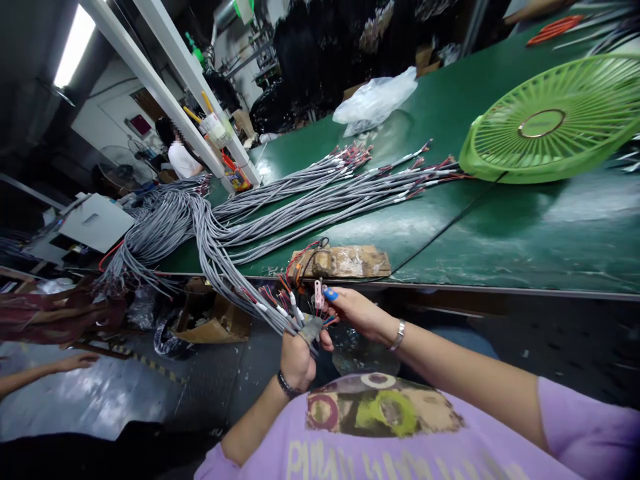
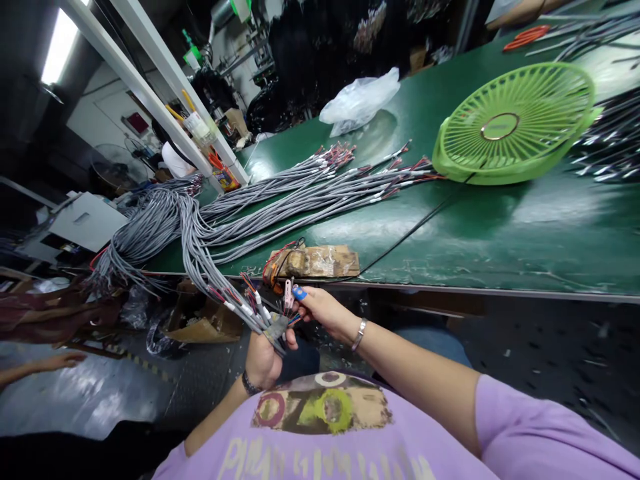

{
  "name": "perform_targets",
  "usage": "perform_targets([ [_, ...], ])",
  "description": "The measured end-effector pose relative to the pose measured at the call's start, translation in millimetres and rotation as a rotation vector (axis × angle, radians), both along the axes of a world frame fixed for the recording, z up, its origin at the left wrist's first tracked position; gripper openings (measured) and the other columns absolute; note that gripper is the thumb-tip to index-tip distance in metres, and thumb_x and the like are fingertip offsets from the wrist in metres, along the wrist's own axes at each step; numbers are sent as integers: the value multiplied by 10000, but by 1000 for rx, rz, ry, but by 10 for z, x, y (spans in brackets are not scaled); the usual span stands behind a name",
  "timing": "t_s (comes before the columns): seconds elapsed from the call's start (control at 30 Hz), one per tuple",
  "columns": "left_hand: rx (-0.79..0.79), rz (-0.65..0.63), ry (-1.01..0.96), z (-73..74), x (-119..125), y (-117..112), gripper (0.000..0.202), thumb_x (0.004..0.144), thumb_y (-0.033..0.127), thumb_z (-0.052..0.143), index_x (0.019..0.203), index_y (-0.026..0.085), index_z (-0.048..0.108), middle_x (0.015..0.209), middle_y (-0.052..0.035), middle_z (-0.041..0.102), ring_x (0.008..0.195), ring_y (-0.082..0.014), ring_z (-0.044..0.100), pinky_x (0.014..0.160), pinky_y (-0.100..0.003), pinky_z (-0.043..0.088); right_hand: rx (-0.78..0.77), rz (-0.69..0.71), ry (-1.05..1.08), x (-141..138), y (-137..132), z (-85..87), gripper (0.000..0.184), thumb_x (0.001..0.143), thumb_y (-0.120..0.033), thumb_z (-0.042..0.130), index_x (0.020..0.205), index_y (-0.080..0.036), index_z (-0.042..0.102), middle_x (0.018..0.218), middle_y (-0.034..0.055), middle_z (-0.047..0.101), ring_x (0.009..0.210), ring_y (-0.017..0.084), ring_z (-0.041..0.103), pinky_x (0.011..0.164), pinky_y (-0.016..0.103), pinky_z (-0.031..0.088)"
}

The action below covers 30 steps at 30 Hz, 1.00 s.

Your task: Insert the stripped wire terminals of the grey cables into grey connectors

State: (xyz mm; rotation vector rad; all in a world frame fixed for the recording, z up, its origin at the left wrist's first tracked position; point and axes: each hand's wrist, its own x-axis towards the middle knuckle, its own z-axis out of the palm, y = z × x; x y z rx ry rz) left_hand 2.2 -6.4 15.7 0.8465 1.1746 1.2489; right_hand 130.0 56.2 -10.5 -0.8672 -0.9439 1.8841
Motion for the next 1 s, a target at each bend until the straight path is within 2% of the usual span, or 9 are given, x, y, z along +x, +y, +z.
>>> perform_targets([
  [0.07, -9, -3, -1, 5, 7, 33, 340, 713, 422, 634, 533, 139, 573, 431, -3, 557, 387, -102, 498, 433, -227, 417, 84, -73, -73, -26, 13, 5, 432, 690, -580, 628, 661, -157, 545, 554, -35, 499, 479, 68, 361, 463, 212, 284],
  [0.17, -34, 5, -12, -6, 12, 63, 332, 690, 421, 653, 538, 136, 574, 433, -1, 555, 385, -94, 491, 429, -218, 411, 83, -174, -90, -60, 27, -11, 470, 680, -633, 595, 643, -174, 502, 529, -48, 470, 480, 76, 345, 476, 227, 283],
  [0.33, -34, 12, -12, -44, 15, 76, 308, 685, 406, 660, 568, 131, 584, 447, 1, 562, 397, -94, 499, 425, -211, 407, -78, 1, 194, -114, 57, -38, 493, 664, -648, 608, 746, -163, 577, 609, -4, 548, 556, 113, 463, 550, 254, 370],
  [0.43, -26, 8, -10, -71, 13, 71, 286, 692, 382, 657, 576, 133, 579, 445, 7, 558, 385, -92, 491, 421, -213, 404, -160, -24, 301, -144, 66, -33, 440, 641, -577, 682, 752, -156, 619, 644, 9, 573, 585, 117, 482, 595, 266, 398],
  [0.53, -40, 19, -13, -97, 11, 63, 272, 686, 366, 662, 576, 134, 571, 445, 6, 564, 376, -93, 489, 419, -216, 410, -211, -102, 331, -167, 74, -20, 382, 604, -502, 748, 704, -157, 621, 657, -1, 581, 616, 109, 489, 629, 256, 402],
  [0.77, -64, 33, 40, -110, 11, 43, 306, 674, 396, 670, 552, 134, 569, 426, 6, 548, 365, -96, 477, 394, -217, 405, -244, -154, 336, -194, 78, 2, 391, 549, -484, 784, 675, -151, 622, 648, -5, 585, 611, 105, 492, 610, 241, 399],
  [1.0, -36, 32, 78, -78, 6, 30, 358, 694, 458, 647, 553, 138, 566, 419, 7, 539, 371, -94, 477, 407, -211, 397, -270, -107, 306, -219, 46, -69, 414, 680, -578, 652, 732, -170, 602, 653, 12, 587, 582, 121, 498, 586, 258, 418],
])
